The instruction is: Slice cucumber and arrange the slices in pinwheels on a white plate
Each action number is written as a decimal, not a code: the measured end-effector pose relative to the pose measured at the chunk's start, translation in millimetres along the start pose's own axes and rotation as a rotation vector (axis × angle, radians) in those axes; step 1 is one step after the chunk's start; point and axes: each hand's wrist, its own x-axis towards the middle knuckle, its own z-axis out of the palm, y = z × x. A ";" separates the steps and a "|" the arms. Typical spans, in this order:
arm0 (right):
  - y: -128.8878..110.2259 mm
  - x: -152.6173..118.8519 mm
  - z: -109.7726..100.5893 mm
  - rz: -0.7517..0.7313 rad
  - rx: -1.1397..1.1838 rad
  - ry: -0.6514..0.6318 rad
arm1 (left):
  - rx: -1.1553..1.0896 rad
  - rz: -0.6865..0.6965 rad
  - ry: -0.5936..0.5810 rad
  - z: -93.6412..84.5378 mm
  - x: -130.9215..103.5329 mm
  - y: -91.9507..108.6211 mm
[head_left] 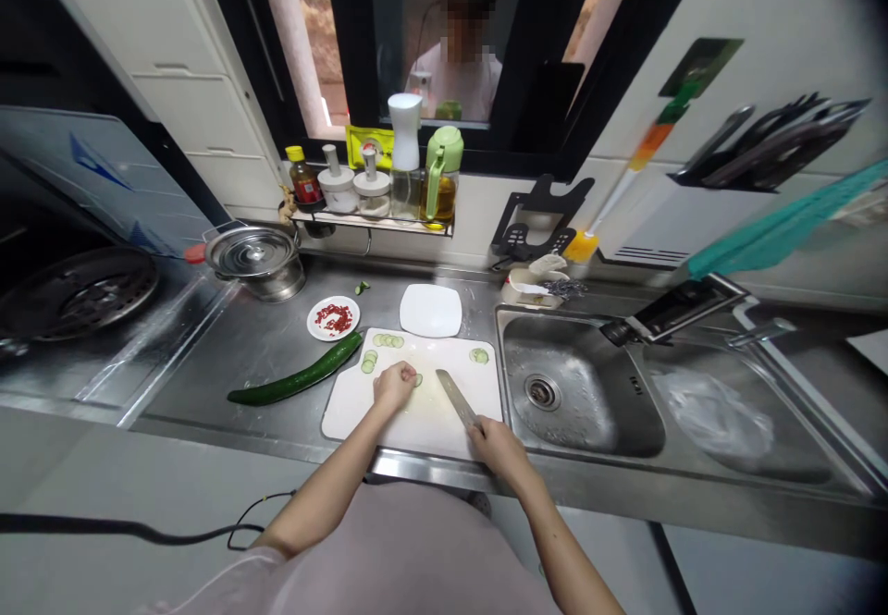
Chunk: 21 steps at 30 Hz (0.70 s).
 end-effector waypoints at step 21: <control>-10.7 -12.5 7.0 -0.042 -0.049 -0.018 | 0.264 0.338 -0.117 -27.3 12.3 -15.3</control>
